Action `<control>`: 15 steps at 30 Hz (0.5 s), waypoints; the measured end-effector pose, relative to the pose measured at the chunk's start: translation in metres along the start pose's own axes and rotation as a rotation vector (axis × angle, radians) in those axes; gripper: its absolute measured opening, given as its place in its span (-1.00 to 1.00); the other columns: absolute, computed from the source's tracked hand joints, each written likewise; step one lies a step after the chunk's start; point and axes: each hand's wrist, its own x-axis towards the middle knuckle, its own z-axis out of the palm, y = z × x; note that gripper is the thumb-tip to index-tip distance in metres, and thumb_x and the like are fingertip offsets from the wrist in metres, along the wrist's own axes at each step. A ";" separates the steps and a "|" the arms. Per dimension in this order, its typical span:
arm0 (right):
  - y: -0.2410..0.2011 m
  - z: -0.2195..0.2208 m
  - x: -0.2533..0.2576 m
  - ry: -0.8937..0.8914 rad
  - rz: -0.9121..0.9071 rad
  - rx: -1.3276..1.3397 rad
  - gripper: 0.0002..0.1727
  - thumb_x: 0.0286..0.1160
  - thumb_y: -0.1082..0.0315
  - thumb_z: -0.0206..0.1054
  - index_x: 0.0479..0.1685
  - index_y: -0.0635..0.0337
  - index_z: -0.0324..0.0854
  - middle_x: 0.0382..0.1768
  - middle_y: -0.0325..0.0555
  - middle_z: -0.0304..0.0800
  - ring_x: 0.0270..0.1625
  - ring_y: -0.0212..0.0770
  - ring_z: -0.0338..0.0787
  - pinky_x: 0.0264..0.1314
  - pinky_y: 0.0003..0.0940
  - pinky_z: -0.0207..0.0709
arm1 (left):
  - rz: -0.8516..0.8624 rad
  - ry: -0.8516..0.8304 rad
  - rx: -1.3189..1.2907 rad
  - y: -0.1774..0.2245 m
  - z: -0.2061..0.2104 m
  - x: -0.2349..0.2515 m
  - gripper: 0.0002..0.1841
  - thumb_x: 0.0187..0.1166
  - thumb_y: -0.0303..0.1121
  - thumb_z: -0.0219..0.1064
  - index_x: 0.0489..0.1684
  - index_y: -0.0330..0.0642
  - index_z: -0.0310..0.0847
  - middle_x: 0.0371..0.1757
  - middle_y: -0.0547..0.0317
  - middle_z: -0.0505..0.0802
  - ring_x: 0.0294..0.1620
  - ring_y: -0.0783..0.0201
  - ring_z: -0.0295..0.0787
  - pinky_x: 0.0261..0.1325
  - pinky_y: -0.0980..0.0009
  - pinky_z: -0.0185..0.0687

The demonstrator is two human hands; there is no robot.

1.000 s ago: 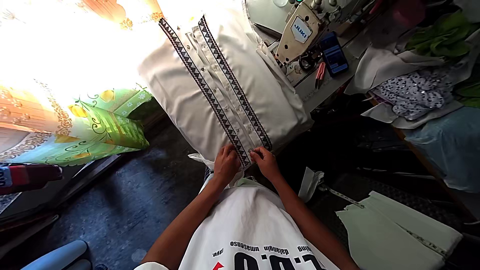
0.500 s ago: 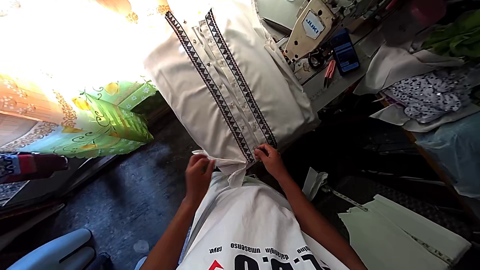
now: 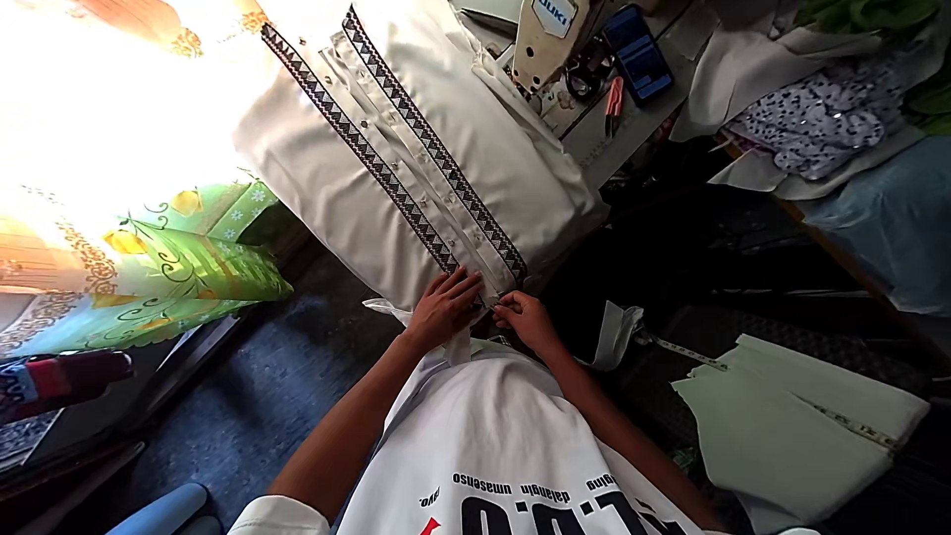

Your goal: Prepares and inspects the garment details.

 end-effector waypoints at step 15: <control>0.003 0.002 0.002 -0.020 0.025 0.066 -0.84 0.64 0.47 0.34 0.00 0.45 0.63 -0.33 -0.02 0.81 -0.35 -0.36 0.79 -0.15 -0.48 0.69 | -0.001 -0.040 0.049 -0.003 0.002 -0.002 -0.45 0.74 -0.11 0.22 0.68 -0.08 0.48 0.78 0.16 0.44 0.88 0.03 0.10 0.84 -0.03 -0.07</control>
